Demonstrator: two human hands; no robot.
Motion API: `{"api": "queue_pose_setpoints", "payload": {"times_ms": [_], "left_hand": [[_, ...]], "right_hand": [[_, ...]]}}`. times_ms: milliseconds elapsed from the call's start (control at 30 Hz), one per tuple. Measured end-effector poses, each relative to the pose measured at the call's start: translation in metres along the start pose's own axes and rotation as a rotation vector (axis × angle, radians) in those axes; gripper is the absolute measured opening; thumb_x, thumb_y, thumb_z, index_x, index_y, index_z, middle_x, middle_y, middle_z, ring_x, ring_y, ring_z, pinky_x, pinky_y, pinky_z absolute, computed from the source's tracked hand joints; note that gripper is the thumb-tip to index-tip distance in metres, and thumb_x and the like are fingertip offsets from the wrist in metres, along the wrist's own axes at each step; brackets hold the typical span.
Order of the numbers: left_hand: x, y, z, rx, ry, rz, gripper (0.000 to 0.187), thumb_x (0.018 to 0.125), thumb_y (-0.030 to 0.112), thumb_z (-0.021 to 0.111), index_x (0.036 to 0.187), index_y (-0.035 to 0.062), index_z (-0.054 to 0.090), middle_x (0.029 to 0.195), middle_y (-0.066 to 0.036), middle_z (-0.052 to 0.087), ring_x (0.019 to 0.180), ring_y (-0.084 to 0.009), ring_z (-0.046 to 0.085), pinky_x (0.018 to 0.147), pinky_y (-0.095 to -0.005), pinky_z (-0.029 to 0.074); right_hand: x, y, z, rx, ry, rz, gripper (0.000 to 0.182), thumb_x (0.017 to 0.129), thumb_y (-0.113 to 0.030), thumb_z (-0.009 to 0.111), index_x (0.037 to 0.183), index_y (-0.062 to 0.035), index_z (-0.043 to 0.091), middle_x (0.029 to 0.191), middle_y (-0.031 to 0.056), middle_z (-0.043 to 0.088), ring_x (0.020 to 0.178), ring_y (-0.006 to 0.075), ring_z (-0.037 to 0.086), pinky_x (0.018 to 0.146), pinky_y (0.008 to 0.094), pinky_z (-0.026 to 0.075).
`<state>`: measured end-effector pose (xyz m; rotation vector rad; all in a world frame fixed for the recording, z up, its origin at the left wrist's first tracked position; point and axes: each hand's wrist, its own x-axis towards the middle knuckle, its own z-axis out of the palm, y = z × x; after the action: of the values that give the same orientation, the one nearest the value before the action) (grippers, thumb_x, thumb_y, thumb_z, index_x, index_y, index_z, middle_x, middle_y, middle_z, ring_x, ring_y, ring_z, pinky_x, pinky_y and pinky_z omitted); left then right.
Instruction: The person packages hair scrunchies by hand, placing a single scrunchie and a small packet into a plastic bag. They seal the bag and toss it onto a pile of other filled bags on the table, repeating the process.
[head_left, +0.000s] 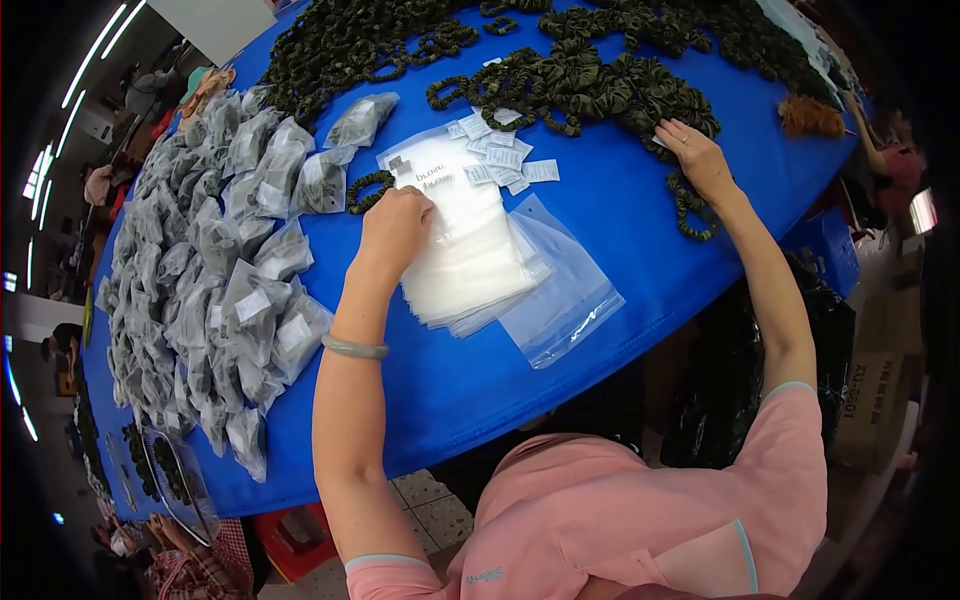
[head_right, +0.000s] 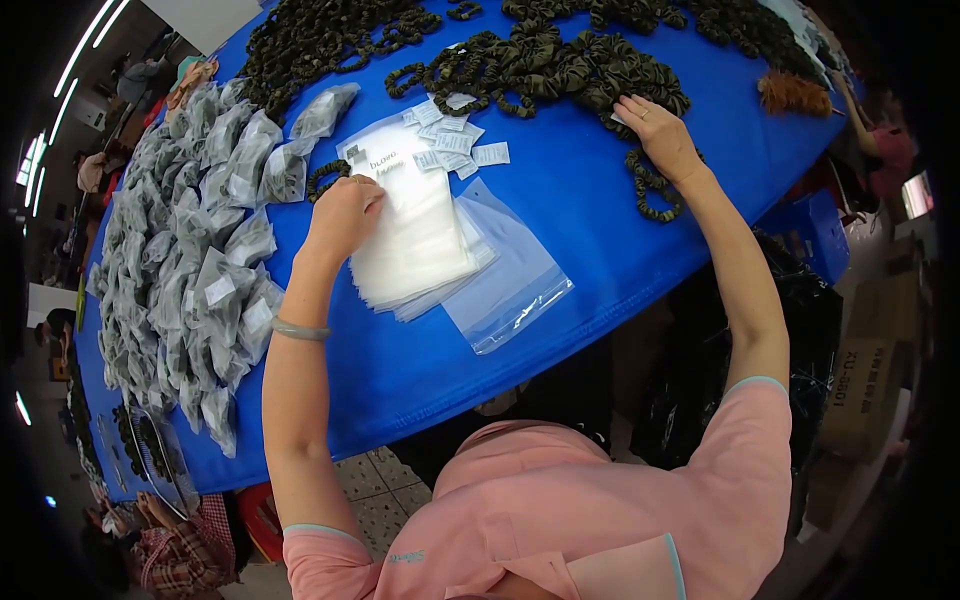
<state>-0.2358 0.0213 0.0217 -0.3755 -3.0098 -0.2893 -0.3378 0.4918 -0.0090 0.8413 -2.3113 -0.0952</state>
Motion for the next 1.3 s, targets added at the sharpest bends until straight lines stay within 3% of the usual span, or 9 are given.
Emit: {"api": "queue_pose_setpoints", "payload": {"times_ms": [267,400,433,567,733,933,1100,1233,1300], "left_hand": [[0.0,0.003,-0.001,-0.015,0.012,0.004,0.018,0.082,0.005,0.061,0.094,-0.0012,0.074,0.109,-0.007,0.072,0.093,-0.0279,0.064,0.085,-0.0337,0.053],[-0.001,0.001,0.003,-0.075,0.098,0.049,0.011,0.08,0.004,0.062,0.082,-0.0005,0.072,0.099,-0.01,0.07,0.089,-0.0311,0.063,0.081,-0.0375,0.053],[0.0,0.001,0.002,-0.076,0.1,0.048,0.011,0.08,0.004,0.062,0.082,-0.0005,0.072,0.099,-0.01,0.07,0.089,-0.0311,0.063,0.081,-0.0375,0.053],[0.001,0.005,-0.004,-0.045,0.007,-0.015,0.019,0.082,0.004,0.061,0.094,-0.0006,0.075,0.107,-0.006,0.072,0.093,-0.0279,0.064,0.084,-0.034,0.053],[-0.001,-0.003,0.007,-0.078,0.133,0.059,0.011,0.079,0.005,0.062,0.083,-0.0006,0.072,0.093,-0.012,0.071,0.083,-0.0326,0.064,0.08,-0.0385,0.053],[0.005,-0.017,-0.002,-0.109,0.024,0.045,0.011,0.079,0.006,0.063,0.081,-0.0009,0.071,0.085,-0.015,0.07,0.077,-0.0336,0.065,0.074,-0.0397,0.054],[0.014,-0.006,0.003,0.122,0.036,0.048,0.011,0.078,0.006,0.063,0.078,-0.0029,0.069,0.078,-0.019,0.068,0.075,-0.0339,0.065,0.067,-0.0404,0.054],[0.011,0.0,0.002,0.035,0.154,-0.073,0.01,0.078,0.005,0.061,0.073,-0.0036,0.065,0.078,-0.02,0.067,0.072,-0.033,0.064,0.061,-0.0401,0.054],[-0.003,0.013,-0.01,0.078,0.191,-0.084,0.009,0.077,0.004,0.062,0.073,-0.0029,0.065,0.077,-0.019,0.066,0.071,-0.0324,0.063,0.06,-0.0396,0.054]], "right_hand": [[0.002,0.009,-0.03,0.306,-0.251,0.062,0.044,0.08,0.003,0.061,0.123,-0.0079,0.066,0.126,0.0049,0.068,0.111,0.0257,0.067,0.091,0.0333,0.054],[0.033,-0.004,-0.066,0.442,-0.82,0.356,0.039,0.082,0.001,0.064,0.121,-0.0067,0.066,0.122,0.006,0.069,0.109,0.0244,0.067,0.092,0.0326,0.054],[0.032,-0.004,-0.066,0.441,-0.82,0.355,0.039,0.082,0.001,0.064,0.121,-0.0067,0.066,0.122,0.006,0.069,0.109,0.0244,0.067,0.092,0.0326,0.054],[0.014,-0.009,-0.056,0.384,-0.052,0.493,0.042,0.085,0.003,0.06,0.125,-0.0078,0.065,0.128,0.0065,0.067,0.11,0.0268,0.067,0.09,0.034,0.054],[-0.022,-0.032,-0.018,0.151,-0.11,0.137,0.043,0.083,-0.002,0.065,0.125,-0.0067,0.064,0.125,0.0061,0.068,0.112,0.0246,0.066,0.091,0.035,0.054],[-0.01,-0.036,-0.032,0.201,-0.175,0.105,0.043,0.083,-0.004,0.067,0.125,-0.004,0.064,0.127,0.0071,0.067,0.113,0.0268,0.065,0.091,0.0362,0.053],[0.009,-0.035,-0.039,0.187,-0.274,0.231,0.04,0.084,-0.005,0.068,0.124,-0.0004,0.065,0.118,0.0091,0.07,0.101,0.0233,0.068,0.085,0.0314,0.055],[0.037,-0.05,-0.084,0.881,-0.143,0.812,0.037,0.087,-0.005,0.068,0.123,0.0018,0.066,0.107,0.0104,0.073,0.088,0.0158,0.068,0.078,0.0247,0.054],[0.047,-0.083,-0.104,1.126,0.073,0.869,0.035,0.088,-0.004,0.066,0.123,0.0039,0.066,0.1,0.0095,0.073,0.083,0.0109,0.066,0.073,0.0201,0.052]]}}
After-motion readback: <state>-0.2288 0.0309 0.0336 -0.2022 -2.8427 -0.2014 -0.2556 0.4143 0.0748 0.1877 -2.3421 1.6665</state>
